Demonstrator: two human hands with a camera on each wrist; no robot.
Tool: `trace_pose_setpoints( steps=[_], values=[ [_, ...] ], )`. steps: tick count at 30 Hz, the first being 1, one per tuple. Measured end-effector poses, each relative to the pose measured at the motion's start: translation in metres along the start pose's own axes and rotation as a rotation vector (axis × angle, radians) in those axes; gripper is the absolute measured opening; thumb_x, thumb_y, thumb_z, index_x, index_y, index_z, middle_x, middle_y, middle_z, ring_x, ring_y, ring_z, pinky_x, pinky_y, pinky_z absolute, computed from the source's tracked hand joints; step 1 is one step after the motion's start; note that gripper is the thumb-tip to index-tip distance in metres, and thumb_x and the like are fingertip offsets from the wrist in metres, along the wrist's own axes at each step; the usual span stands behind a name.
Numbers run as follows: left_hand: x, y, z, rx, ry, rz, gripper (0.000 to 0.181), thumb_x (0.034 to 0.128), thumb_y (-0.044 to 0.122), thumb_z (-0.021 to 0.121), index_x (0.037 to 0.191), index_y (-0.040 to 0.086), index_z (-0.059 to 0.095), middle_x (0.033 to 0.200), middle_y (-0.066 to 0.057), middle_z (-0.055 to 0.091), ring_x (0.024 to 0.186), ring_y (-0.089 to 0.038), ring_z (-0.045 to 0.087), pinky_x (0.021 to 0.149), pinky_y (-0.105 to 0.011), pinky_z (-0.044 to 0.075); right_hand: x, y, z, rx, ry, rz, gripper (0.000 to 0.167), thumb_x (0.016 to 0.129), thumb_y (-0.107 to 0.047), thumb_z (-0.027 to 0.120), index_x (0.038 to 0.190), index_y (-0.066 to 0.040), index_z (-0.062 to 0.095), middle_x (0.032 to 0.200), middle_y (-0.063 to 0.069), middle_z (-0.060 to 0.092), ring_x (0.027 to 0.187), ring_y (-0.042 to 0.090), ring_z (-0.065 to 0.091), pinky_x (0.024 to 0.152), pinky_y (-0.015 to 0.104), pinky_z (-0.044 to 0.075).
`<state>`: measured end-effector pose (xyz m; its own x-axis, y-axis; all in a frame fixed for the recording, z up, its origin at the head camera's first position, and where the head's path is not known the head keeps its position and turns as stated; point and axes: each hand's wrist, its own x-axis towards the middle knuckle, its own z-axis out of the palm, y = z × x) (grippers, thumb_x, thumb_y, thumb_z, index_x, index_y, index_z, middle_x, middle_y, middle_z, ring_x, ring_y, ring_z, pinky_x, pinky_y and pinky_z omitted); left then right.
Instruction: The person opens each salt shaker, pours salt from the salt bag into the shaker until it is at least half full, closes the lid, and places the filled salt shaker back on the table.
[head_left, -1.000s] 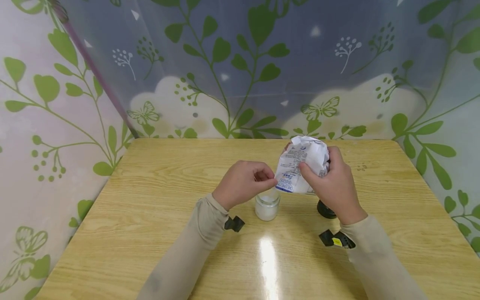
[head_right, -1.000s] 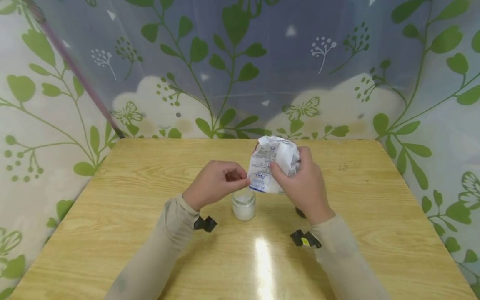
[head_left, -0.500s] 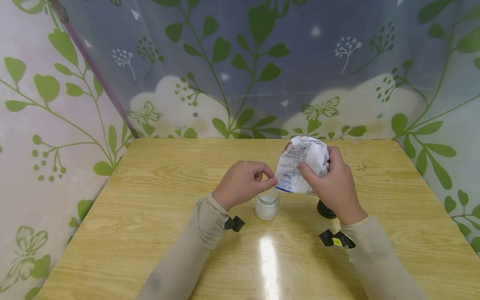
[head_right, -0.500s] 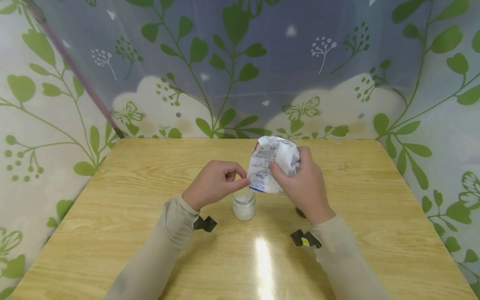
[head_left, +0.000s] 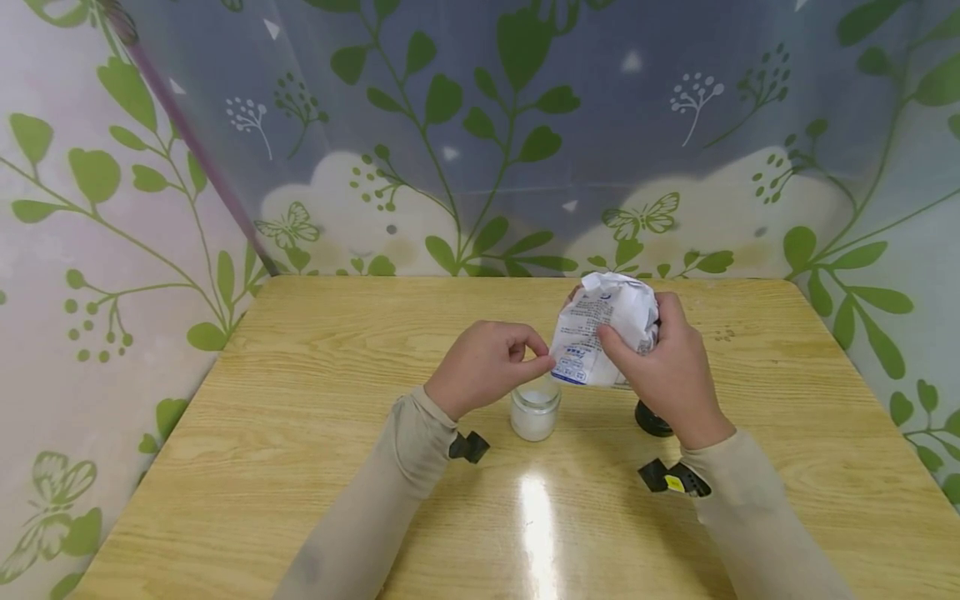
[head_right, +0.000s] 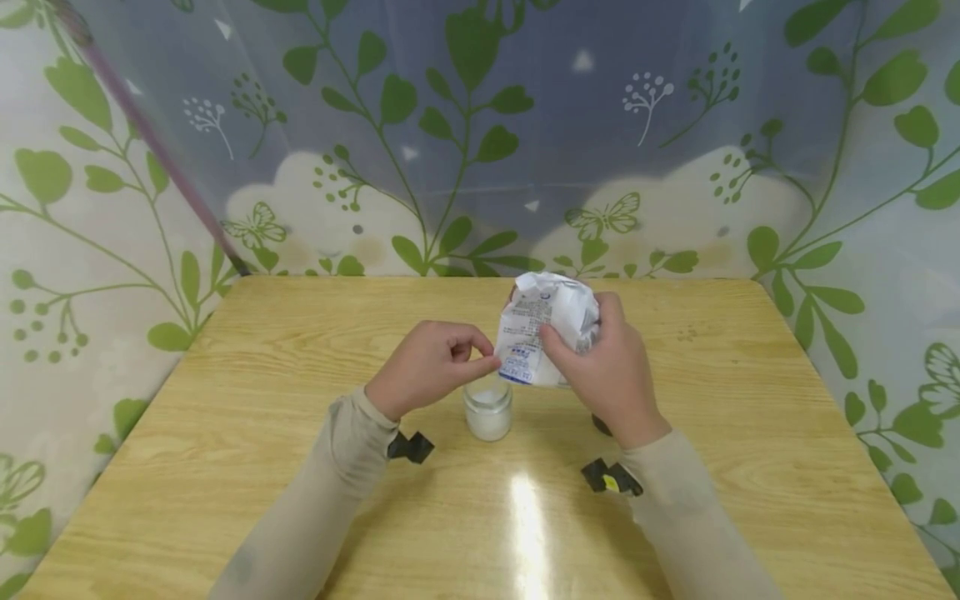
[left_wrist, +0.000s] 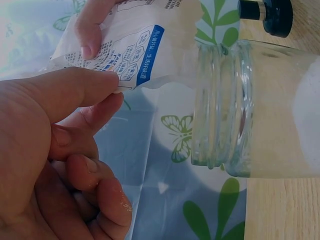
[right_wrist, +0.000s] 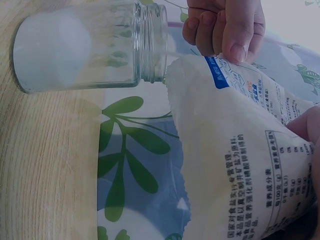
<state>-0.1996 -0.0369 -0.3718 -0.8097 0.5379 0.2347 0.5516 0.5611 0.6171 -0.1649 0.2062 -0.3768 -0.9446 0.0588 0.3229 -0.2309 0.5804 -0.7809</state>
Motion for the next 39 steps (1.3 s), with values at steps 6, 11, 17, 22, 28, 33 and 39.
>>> trace_pose_setpoints(
  steps=[6,11,17,22,28,33,39],
  values=[
    [0.0,0.0,-0.0002,-0.008,-0.006,-0.007,0.015,0.0973,0.035,0.074,0.094,0.02,0.078,0.061,0.007,0.051,0.056,-0.007,0.043,0.057,-0.024,0.04,-0.0001,0.0004,0.0004,-0.002,0.0,-0.007,0.055,0.096,-0.04,0.072,0.129,-0.003,0.047,0.109,0.016,0.068,0.082,0.028,0.066,0.059,0.031,0.057],
    [0.0004,-0.0004,0.0005,-0.01,-0.014,-0.011,0.016,0.0979,0.035,0.073,0.095,0.02,0.078,0.061,0.007,0.051,0.055,-0.007,0.042,0.057,-0.024,0.04,-0.0001,0.001,0.0005,-0.012,0.003,-0.016,0.054,0.096,-0.039,0.072,0.127,-0.003,0.047,0.107,0.015,0.068,0.081,0.027,0.066,0.058,0.032,0.057],
    [0.001,0.0001,0.0009,-0.022,-0.016,-0.012,0.017,0.0981,0.036,0.073,0.095,0.02,0.078,0.059,0.006,0.049,0.054,-0.008,0.042,0.057,-0.025,0.041,0.0002,0.0006,0.0,-0.019,0.004,-0.017,0.055,0.096,-0.04,0.072,0.128,-0.003,0.047,0.107,0.016,0.068,0.08,0.028,0.066,0.058,0.032,0.057],
    [0.0003,0.0009,-0.0004,-0.027,-0.018,-0.012,0.016,0.0974,0.035,0.074,0.095,0.02,0.078,0.061,0.006,0.051,0.055,-0.008,0.043,0.058,-0.025,0.041,-0.0003,-0.0007,-0.0002,-0.018,0.0,-0.015,0.054,0.096,-0.04,0.072,0.127,-0.002,0.047,0.106,0.016,0.068,0.079,0.028,0.066,0.058,0.032,0.057],
    [-0.0004,0.0014,-0.0013,-0.025,-0.018,-0.017,0.016,0.0974,0.035,0.073,0.094,0.02,0.078,0.061,0.007,0.05,0.055,-0.007,0.043,0.057,-0.024,0.04,-0.0007,-0.0015,-0.0002,-0.014,0.001,-0.023,0.054,0.096,-0.039,0.072,0.126,-0.002,0.047,0.105,0.015,0.067,0.078,0.027,0.065,0.058,0.033,0.057],
    [-0.0007,0.0016,-0.0014,-0.025,-0.019,-0.02,0.016,0.0974,0.035,0.073,0.094,0.02,0.078,0.06,0.007,0.05,0.055,-0.007,0.042,0.057,-0.024,0.04,-0.0007,-0.0014,-0.0003,-0.016,0.004,-0.024,0.054,0.096,-0.039,0.072,0.126,-0.002,0.047,0.105,0.015,0.067,0.079,0.027,0.065,0.058,0.033,0.056],
    [-0.0001,0.0007,-0.0007,-0.026,-0.014,-0.017,0.016,0.0974,0.034,0.074,0.094,0.02,0.078,0.061,0.007,0.05,0.055,-0.007,0.043,0.057,-0.024,0.04,-0.0007,-0.001,-0.0003,-0.02,0.007,-0.03,0.053,0.096,-0.038,0.073,0.126,-0.002,0.047,0.106,0.016,0.068,0.079,0.027,0.065,0.058,0.033,0.057]
  ],
)
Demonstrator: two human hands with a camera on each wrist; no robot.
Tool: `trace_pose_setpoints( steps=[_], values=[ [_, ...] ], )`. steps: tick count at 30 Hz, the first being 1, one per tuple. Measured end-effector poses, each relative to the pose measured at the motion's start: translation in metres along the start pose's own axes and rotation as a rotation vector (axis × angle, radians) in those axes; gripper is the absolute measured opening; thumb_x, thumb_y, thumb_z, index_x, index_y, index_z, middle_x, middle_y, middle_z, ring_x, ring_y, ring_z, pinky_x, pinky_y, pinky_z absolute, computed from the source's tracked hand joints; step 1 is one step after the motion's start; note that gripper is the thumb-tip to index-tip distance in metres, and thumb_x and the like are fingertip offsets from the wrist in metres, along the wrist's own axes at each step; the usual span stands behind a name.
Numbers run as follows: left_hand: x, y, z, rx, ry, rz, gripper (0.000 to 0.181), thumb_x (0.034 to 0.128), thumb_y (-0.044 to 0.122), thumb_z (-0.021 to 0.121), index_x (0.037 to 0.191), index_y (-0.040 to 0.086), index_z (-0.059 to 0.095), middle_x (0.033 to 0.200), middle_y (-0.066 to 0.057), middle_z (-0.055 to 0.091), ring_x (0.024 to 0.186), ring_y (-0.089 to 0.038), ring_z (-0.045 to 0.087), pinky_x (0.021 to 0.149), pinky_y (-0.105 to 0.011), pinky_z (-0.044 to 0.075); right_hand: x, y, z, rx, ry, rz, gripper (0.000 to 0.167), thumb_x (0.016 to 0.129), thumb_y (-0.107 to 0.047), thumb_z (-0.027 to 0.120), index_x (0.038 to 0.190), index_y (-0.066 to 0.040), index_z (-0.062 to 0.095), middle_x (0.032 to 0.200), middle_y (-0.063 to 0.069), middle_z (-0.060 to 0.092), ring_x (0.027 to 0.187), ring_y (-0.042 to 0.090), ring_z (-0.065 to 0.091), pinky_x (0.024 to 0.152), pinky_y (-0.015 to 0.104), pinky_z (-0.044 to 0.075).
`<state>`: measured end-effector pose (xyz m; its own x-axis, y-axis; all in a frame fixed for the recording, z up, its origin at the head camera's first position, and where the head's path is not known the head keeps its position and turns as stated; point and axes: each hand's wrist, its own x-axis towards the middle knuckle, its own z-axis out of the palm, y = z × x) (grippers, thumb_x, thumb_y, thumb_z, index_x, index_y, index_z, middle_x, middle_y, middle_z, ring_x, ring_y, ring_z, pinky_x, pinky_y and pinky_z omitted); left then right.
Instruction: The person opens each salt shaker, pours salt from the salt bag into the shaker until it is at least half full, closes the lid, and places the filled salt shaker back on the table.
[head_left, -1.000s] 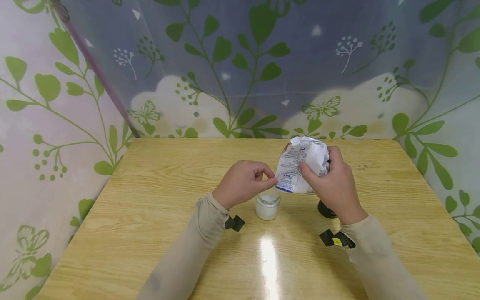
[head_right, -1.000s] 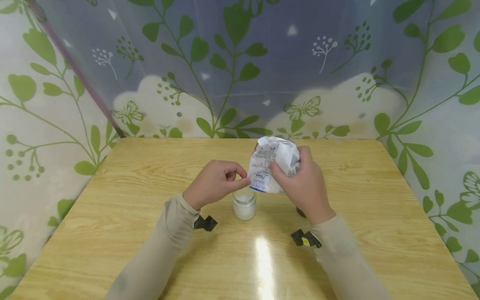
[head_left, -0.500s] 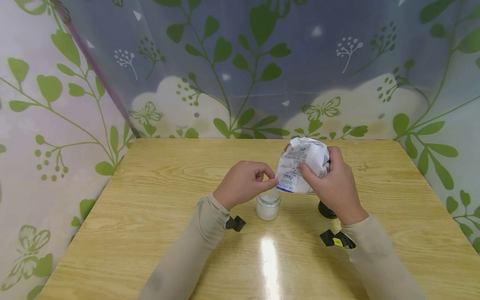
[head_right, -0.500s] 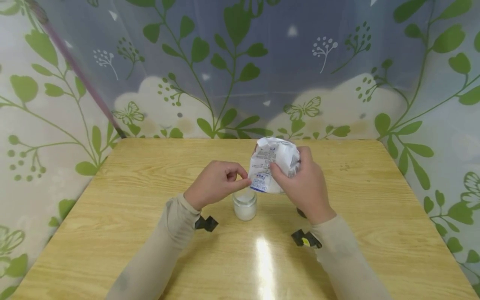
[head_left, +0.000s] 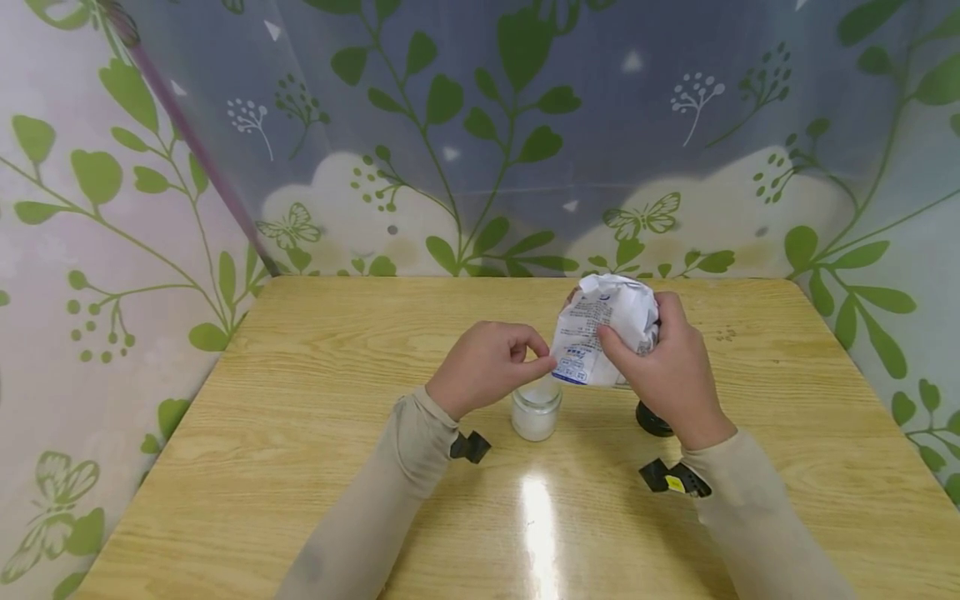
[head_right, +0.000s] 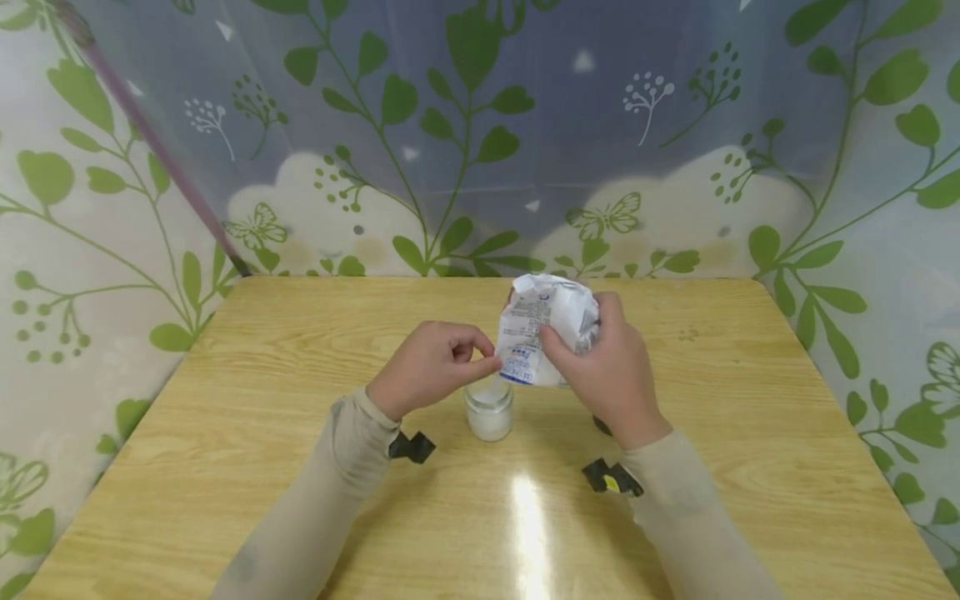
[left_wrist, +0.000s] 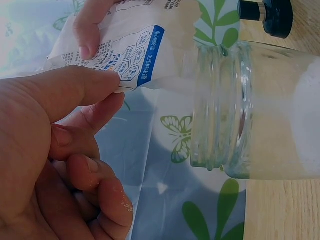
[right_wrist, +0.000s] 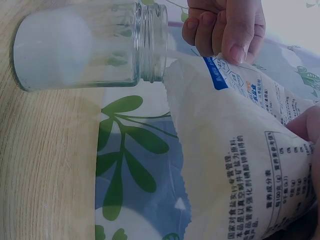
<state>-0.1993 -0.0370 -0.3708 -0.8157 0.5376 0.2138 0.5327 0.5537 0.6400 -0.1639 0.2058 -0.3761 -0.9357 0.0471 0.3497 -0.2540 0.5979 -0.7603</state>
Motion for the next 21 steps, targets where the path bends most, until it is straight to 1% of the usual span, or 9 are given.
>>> trace_pose_setpoints(
  steps=[5,12,21],
  values=[
    [0.0001,-0.0003,0.0003,-0.001,0.005,0.004,0.016,0.0976,0.035,0.073,0.094,0.02,0.078,0.061,0.007,0.051,0.055,-0.007,0.043,0.057,-0.024,0.04,0.0001,0.0,0.0001,0.0,0.003,0.0,0.053,0.096,-0.038,0.073,0.126,-0.002,0.047,0.106,0.016,0.068,0.079,0.027,0.065,0.058,0.033,0.057],
    [-0.0001,0.0004,-0.0001,0.003,0.007,0.005,0.016,0.0973,0.035,0.074,0.093,0.02,0.078,0.06,0.007,0.049,0.055,-0.006,0.042,0.057,-0.023,0.039,-0.0004,-0.003,-0.0009,0.008,0.002,0.0,0.055,0.095,-0.036,0.074,0.128,-0.002,0.048,0.108,0.016,0.068,0.081,0.026,0.065,0.059,0.027,0.055],
    [0.0002,-0.0003,0.0001,0.007,0.014,0.008,0.016,0.0968,0.035,0.074,0.093,0.02,0.078,0.06,0.008,0.048,0.054,-0.006,0.04,0.056,-0.023,0.038,-0.0002,-0.0017,0.0,-0.008,0.012,-0.008,0.053,0.096,-0.037,0.073,0.126,-0.002,0.048,0.106,0.015,0.068,0.079,0.027,0.065,0.058,0.031,0.056]
  ],
)
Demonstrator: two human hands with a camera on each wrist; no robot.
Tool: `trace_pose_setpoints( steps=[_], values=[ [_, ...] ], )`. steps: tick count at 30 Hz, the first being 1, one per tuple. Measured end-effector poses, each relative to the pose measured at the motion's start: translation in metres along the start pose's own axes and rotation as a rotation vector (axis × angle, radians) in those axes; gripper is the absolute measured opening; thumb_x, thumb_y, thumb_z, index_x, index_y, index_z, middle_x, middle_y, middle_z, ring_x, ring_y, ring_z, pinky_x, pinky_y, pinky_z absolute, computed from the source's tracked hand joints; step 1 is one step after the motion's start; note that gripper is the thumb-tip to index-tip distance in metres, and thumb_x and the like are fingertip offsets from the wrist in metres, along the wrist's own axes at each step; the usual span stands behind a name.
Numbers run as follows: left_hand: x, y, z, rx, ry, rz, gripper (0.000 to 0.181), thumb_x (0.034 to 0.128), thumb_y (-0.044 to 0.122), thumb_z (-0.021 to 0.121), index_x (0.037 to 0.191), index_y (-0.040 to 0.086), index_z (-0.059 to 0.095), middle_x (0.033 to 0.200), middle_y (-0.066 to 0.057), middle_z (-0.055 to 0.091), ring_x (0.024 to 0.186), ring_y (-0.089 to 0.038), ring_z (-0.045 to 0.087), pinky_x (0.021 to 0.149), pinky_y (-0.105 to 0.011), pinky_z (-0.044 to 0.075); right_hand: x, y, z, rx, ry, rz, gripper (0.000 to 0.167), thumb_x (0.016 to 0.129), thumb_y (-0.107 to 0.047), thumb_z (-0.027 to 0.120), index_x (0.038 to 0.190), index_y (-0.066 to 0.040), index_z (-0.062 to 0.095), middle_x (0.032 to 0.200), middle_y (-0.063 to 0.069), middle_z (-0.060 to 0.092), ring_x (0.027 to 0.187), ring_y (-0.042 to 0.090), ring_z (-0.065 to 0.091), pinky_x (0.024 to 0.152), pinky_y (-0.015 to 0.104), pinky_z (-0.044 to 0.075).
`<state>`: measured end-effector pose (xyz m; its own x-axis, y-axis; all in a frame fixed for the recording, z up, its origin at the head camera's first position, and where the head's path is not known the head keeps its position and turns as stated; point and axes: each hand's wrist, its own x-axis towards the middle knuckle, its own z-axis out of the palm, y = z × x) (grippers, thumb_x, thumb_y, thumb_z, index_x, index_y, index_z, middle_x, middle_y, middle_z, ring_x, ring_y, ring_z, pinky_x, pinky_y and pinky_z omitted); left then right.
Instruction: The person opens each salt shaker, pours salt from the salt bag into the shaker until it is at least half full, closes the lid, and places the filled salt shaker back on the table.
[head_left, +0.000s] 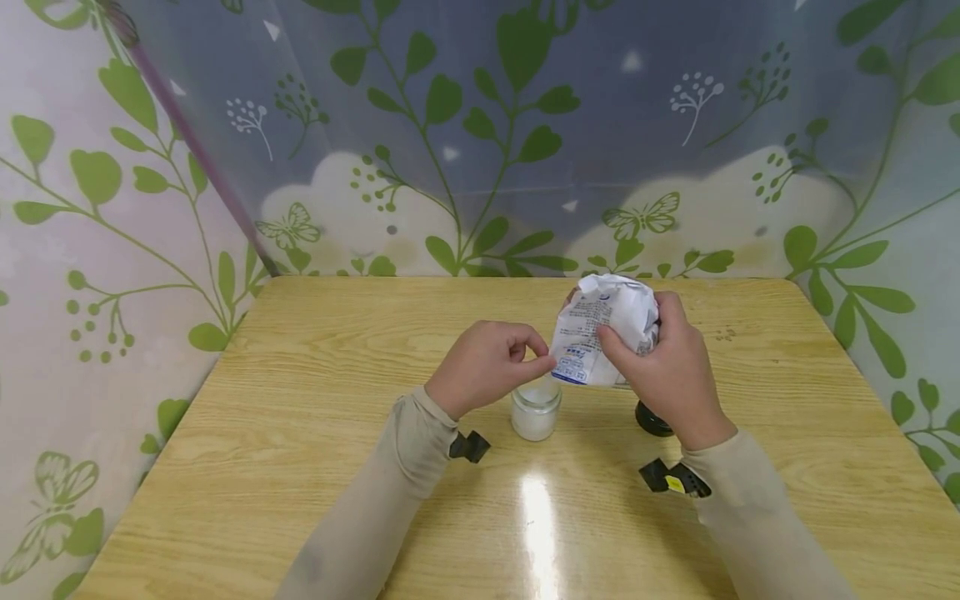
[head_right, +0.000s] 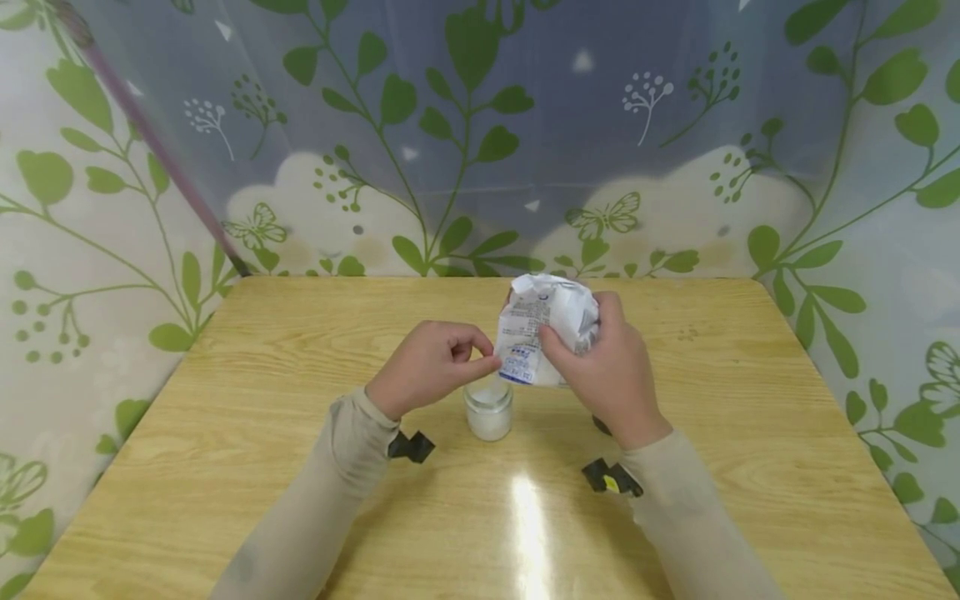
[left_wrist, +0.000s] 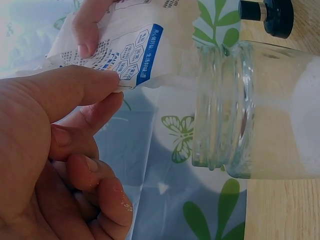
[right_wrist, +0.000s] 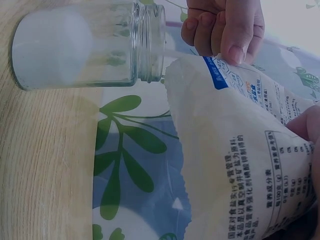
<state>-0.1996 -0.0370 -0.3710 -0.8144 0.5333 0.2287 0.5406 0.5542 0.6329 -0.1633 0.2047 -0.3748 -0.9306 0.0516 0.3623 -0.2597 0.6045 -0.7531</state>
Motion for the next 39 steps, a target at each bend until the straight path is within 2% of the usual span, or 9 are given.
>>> trace_pose_setpoints(
  steps=[39],
  values=[
    [-0.0009,-0.0006,-0.001,-0.012,0.007,0.014,0.014,0.0957,0.033,0.076,0.091,0.019,0.077,0.06,0.007,0.049,0.054,-0.007,0.042,0.056,-0.024,0.04,-0.0005,0.0008,0.0002,-0.014,0.018,-0.029,0.051,0.095,-0.035,0.074,0.125,-0.002,0.048,0.103,0.015,0.068,0.076,0.026,0.064,0.057,0.033,0.055]
  ],
)
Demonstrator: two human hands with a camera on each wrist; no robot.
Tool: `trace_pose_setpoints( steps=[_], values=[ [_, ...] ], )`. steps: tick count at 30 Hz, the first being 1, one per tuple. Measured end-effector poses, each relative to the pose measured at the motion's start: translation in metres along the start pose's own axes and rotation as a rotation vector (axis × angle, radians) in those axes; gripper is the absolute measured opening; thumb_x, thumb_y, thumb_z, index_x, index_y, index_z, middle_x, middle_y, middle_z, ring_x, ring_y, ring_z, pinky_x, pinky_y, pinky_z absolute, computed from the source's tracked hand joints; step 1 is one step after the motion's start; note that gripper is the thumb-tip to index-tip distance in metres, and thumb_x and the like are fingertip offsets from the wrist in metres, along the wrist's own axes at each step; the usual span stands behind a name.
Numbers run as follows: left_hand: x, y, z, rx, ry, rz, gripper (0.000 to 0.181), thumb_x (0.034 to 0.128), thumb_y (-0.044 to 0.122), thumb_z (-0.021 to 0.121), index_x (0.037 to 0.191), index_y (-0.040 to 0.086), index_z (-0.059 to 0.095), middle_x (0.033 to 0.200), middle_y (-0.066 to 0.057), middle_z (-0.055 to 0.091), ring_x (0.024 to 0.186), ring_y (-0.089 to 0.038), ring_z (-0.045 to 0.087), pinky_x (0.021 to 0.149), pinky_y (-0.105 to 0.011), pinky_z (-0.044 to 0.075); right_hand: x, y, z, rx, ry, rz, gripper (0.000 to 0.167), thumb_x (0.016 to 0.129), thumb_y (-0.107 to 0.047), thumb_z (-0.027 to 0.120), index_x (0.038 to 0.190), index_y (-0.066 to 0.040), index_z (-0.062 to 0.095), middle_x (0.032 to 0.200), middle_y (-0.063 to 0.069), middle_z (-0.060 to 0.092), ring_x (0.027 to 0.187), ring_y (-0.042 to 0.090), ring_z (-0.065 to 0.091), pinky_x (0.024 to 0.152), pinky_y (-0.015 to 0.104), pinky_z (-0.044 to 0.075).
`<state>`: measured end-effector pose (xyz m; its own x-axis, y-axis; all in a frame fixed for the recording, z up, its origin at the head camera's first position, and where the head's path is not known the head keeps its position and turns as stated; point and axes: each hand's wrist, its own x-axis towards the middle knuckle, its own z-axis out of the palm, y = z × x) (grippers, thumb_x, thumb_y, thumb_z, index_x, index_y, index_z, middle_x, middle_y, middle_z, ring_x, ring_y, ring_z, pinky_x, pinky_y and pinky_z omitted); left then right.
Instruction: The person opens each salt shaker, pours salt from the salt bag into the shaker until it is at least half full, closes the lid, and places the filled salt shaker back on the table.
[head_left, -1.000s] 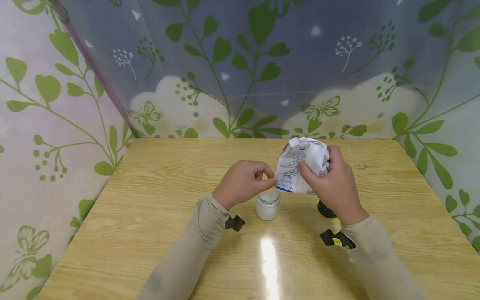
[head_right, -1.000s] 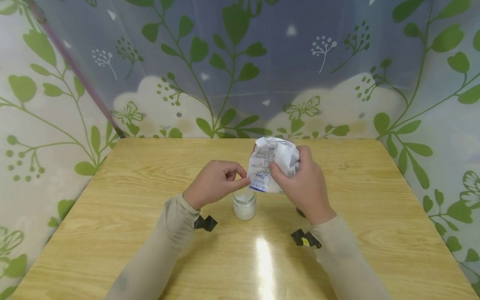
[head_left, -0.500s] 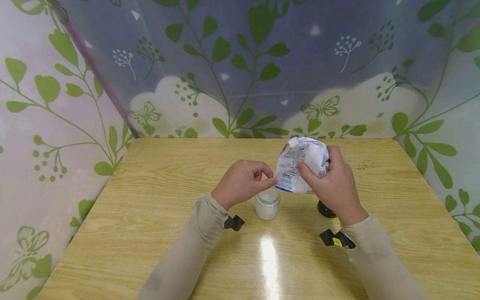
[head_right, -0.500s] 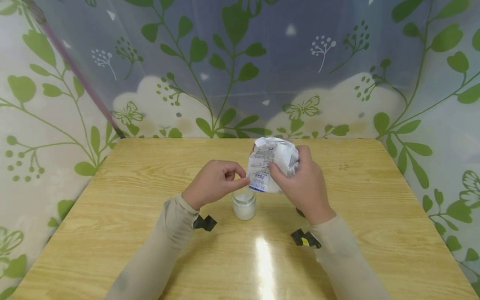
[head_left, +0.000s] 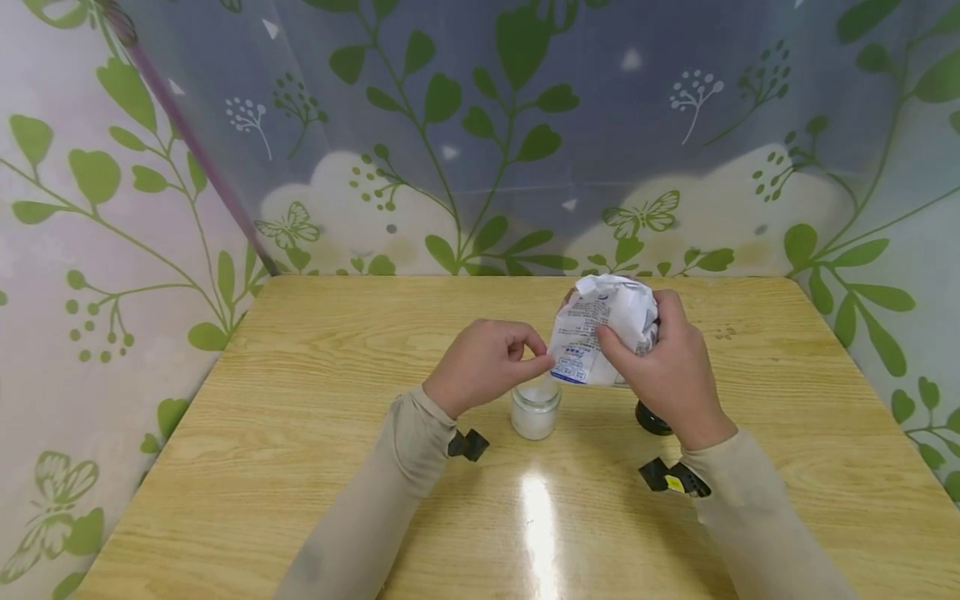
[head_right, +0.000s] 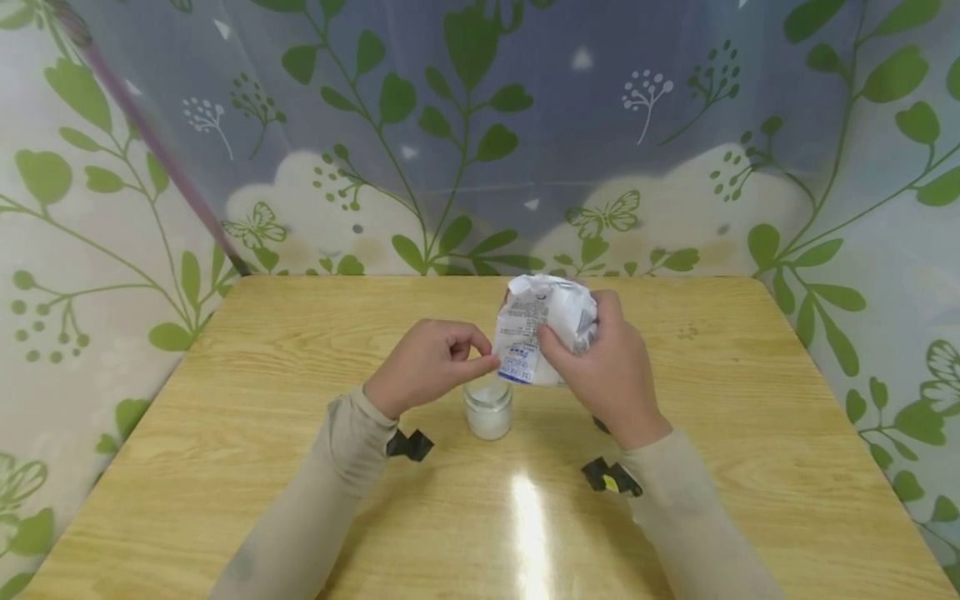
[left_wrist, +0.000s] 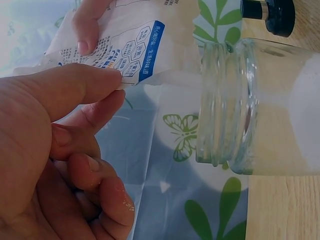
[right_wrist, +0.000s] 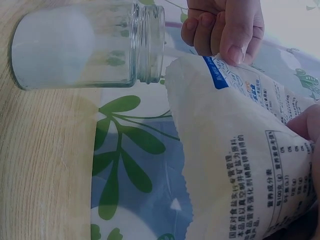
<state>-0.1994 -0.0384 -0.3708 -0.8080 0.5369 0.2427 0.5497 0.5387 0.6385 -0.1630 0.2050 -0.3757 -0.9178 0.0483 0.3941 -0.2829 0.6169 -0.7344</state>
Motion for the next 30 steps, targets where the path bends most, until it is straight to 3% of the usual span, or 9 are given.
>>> trace_pose_setpoints(
  steps=[30],
  values=[
    [0.0001,-0.0008,-0.0015,-0.005,-0.01,-0.015,0.015,0.0957,0.033,0.076,0.091,0.02,0.077,0.06,0.007,0.049,0.054,-0.007,0.042,0.056,-0.024,0.039,-0.0004,-0.0025,0.0006,0.002,-0.001,-0.01,0.052,0.094,-0.034,0.075,0.126,-0.002,0.049,0.102,0.015,0.068,0.075,0.026,0.064,0.056,0.031,0.055]
  ],
)
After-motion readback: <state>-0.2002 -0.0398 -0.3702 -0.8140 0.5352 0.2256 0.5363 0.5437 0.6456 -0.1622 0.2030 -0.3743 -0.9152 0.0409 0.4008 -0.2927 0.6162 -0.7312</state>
